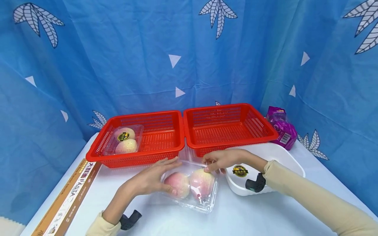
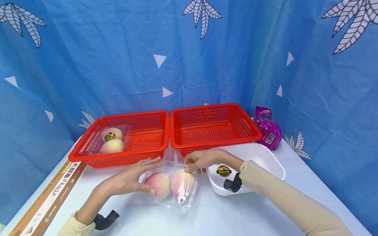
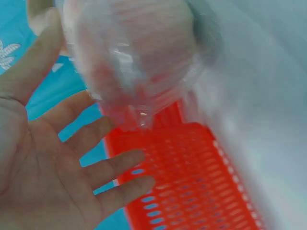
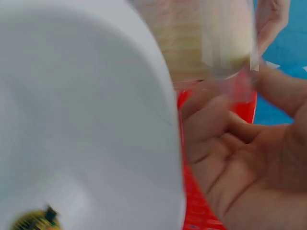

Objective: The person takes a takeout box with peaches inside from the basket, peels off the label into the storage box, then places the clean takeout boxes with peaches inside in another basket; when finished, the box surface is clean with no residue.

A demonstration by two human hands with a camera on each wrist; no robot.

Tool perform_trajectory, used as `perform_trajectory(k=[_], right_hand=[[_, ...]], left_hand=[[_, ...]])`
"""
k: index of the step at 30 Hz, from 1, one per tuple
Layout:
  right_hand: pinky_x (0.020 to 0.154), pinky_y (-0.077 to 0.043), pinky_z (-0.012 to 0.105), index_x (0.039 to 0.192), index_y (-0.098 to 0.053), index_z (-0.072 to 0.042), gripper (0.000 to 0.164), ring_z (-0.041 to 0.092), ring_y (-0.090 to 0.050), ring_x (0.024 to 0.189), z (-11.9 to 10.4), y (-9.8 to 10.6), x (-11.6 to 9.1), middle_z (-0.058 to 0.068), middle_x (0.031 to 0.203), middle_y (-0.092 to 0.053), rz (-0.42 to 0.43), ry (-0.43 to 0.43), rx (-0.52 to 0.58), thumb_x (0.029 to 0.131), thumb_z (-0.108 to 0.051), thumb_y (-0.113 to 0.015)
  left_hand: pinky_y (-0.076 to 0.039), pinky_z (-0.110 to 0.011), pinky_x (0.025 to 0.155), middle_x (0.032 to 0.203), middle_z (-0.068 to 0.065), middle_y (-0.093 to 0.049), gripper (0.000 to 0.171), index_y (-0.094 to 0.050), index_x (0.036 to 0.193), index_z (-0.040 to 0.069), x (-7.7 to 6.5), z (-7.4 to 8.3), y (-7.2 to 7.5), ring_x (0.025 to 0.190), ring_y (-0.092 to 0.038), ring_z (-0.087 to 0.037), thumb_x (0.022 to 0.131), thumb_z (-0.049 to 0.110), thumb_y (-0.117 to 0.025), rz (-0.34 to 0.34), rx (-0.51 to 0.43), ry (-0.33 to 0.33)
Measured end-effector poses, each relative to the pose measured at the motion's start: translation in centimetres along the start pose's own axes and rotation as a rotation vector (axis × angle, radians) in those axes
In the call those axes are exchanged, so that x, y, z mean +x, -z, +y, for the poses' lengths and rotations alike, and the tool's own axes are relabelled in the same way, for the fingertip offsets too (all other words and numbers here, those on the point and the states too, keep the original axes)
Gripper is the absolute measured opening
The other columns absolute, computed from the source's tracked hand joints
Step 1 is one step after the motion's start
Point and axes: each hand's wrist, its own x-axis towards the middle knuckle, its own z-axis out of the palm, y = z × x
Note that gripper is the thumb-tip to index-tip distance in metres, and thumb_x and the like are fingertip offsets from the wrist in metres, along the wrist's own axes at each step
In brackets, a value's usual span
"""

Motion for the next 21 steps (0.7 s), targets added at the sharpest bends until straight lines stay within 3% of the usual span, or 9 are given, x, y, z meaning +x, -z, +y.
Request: perform_trajectory(k=[4, 7, 10, 13, 15, 17, 21], right_hand=[[0.051, -0.048, 0.025, 0.105, -0.048, -0.008, 0.030, 0.015, -0.050, 0.063, 0.5, -0.6, -1.3, 0.002, 0.082, -0.052, 0.001, 0.043, 0.224, 0.090, -0.029, -0.063], [0.048, -0.048, 0.023, 0.100, -0.042, -0.007, 0.031, 0.013, -0.048, 0.060, 0.7, -1.1, -2.6, 0.003, 0.077, -0.048, 0.026, 0.078, 0.348, 0.090, -0.027, -0.063], [0.046, -0.047, 0.021, 0.099, -0.040, -0.006, 0.030, 0.012, -0.048, 0.057, 0.8, -1.2, -4.2, 0.004, 0.076, -0.049, 0.090, 0.112, 0.407, 0.090, -0.024, -0.063], [0.047, -0.048, 0.019, 0.103, -0.041, -0.003, 0.027, 0.012, -0.055, 0.058, 0.7, -0.5, -6.3, 0.008, 0.081, -0.059, 0.142, 0.194, 0.451, 0.092, -0.020, -0.058], [0.049, -0.049, 0.019, 0.106, -0.041, -0.002, 0.023, 0.014, -0.061, 0.062, 0.7, 0.3, -7.7, 0.009, 0.087, -0.064, 0.152, 0.257, 0.507, 0.094, -0.016, -0.054], [0.050, -0.049, 0.019, 0.109, -0.041, -0.003, 0.017, 0.016, -0.065, 0.068, 0.8, 1.3, -8.9, 0.008, 0.090, -0.067, 0.157, 0.326, 0.570, 0.096, -0.011, -0.048], [0.051, -0.050, 0.018, 0.107, -0.046, -0.009, 0.011, 0.012, -0.065, 0.070, 1.5, 3.7, -10.7, 0.001, 0.087, -0.066, 0.221, 0.407, 0.675, 0.099, -0.005, -0.039]], left_hand=[[-0.028, -0.064, 0.106, 0.156, 0.001, -0.030, 0.081, -0.043, 0.146, 0.027, -0.5, 1.3, 0.2, 0.144, -0.022, -0.034, 0.075, 0.035, -0.081, 0.013, 0.063, -0.012], [-0.027, -0.063, 0.107, 0.155, 0.000, -0.032, 0.075, -0.042, 0.146, 0.026, -0.5, 1.8, 0.3, 0.143, -0.023, -0.034, 0.080, 0.032, -0.077, 0.064, 0.118, -0.071], [-0.024, -0.063, 0.109, 0.152, 0.000, -0.037, 0.067, -0.043, 0.146, 0.023, 0.0, 1.8, 0.6, 0.142, -0.027, -0.032, 0.085, 0.034, -0.070, 0.207, 0.126, -0.144], [-0.026, -0.063, 0.108, 0.149, 0.000, -0.041, 0.060, -0.044, 0.145, 0.022, 0.9, 1.2, 1.1, 0.140, -0.032, -0.029, 0.090, 0.034, -0.066, 0.387, 0.051, -0.196], [-0.030, -0.063, 0.106, 0.149, 0.000, -0.042, 0.058, -0.044, 0.145, 0.024, 1.7, 0.7, 1.4, 0.140, -0.033, -0.026, 0.091, 0.035, -0.064, 0.464, -0.022, -0.184], [-0.032, -0.063, 0.105, 0.149, -0.001, -0.041, 0.058, -0.043, 0.145, 0.024, 2.6, 0.2, 1.6, 0.140, -0.032, -0.025, 0.092, 0.035, -0.063, 0.499, -0.064, -0.156], [-0.028, -0.062, 0.108, 0.152, -0.004, -0.037, 0.060, -0.040, 0.147, 0.019, 5.0, -0.4, 1.3, 0.142, -0.028, -0.027, 0.093, 0.039, -0.060, 0.473, -0.030, -0.088]])
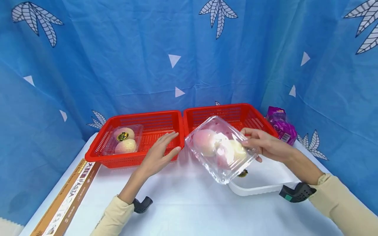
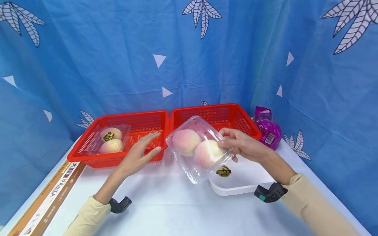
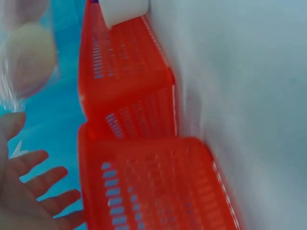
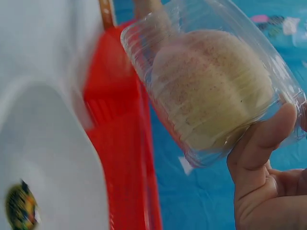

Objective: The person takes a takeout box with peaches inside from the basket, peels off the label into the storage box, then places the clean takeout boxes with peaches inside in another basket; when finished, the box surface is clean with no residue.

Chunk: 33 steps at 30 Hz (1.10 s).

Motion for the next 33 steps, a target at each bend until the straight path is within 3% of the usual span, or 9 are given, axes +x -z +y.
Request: perform_trajectory(k=[4, 9, 14, 19, 23, 27, 33], right_hand=[[0.051, -0.049, 0.017, 0.103, -0.052, -0.010, 0.017, 0.008, -0.056, 0.058, -0.8, 3.1, 0.0, -0.001, 0.083, -0.063, 0.097, 0.053, 0.040, 0.101, -0.003, -0.036], [0.051, -0.048, 0.017, 0.098, -0.055, -0.010, 0.018, 0.009, -0.054, 0.055, -1.0, 7.5, 1.5, 0.000, 0.084, -0.062, 0.247, 0.025, 0.037, 0.101, -0.005, -0.038], [0.052, -0.048, 0.017, 0.094, -0.056, -0.008, 0.016, 0.008, -0.051, 0.056, -0.6, 11.1, 3.1, 0.000, 0.077, -0.058, 0.350, -0.090, -0.033, 0.102, -0.009, -0.042], [0.059, -0.051, 0.019, 0.093, -0.059, -0.007, 0.017, 0.008, -0.052, 0.059, 0.4, 13.7, 3.9, 0.000, 0.075, -0.056, 0.384, -0.297, -0.166, 0.101, -0.015, -0.046], [0.067, -0.054, 0.024, 0.090, -0.056, -0.004, 0.018, 0.011, -0.055, 0.064, 1.3, 14.9, 4.2, 0.001, 0.073, -0.054, 0.374, -0.492, -0.294, 0.099, -0.019, -0.051], [0.074, -0.057, 0.032, 0.101, -0.056, 0.005, 0.023, 0.017, -0.061, 0.071, 1.3, 15.0, 4.4, 0.007, 0.081, -0.058, 0.338, -0.615, -0.417, 0.096, -0.017, -0.056], [0.082, -0.056, 0.040, 0.123, -0.040, 0.010, 0.049, 0.032, -0.056, 0.096, 0.1, 12.9, 4.6, 0.024, 0.114, -0.051, 0.398, -0.761, -0.619, 0.088, -0.013, -0.066]], left_hand=[[-0.020, -0.060, 0.112, 0.154, -0.007, -0.032, 0.066, -0.037, 0.148, 0.014, 2.3, 0.2, -1.4, 0.144, -0.022, -0.031, 0.093, 0.045, -0.057, -0.045, 0.068, 0.032], [-0.010, -0.052, 0.117, 0.157, -0.008, -0.027, 0.073, -0.032, 0.150, 0.009, 4.6, 0.2, -2.6, 0.146, -0.015, -0.031, 0.094, 0.053, -0.050, -0.108, 0.163, 0.087], [-0.009, -0.052, 0.117, 0.158, -0.007, -0.023, 0.077, -0.031, 0.150, 0.007, 5.3, -0.2, -3.4, 0.147, -0.011, -0.030, 0.095, 0.059, -0.043, -0.185, 0.243, 0.135], [-0.009, -0.053, 0.117, 0.157, -0.007, -0.025, 0.075, -0.032, 0.149, 0.007, 5.3, -0.5, -3.8, 0.147, -0.012, -0.032, 0.095, 0.059, -0.042, -0.177, 0.262, 0.129], [-0.010, -0.051, 0.117, 0.158, -0.007, -0.024, 0.076, -0.031, 0.149, 0.007, 5.3, -0.6, -4.2, 0.147, -0.012, -0.030, 0.095, 0.060, -0.039, -0.184, 0.289, 0.115], [-0.010, -0.049, 0.118, 0.158, -0.007, -0.023, 0.077, -0.030, 0.150, 0.007, 5.2, -0.5, -4.2, 0.147, -0.012, -0.029, 0.096, 0.061, -0.036, -0.188, 0.311, 0.111], [-0.009, -0.047, 0.118, 0.156, -0.009, -0.027, 0.074, -0.033, 0.149, 0.007, 5.1, -0.4, -4.2, 0.147, -0.014, -0.029, 0.097, 0.060, -0.036, -0.171, 0.373, 0.095]])
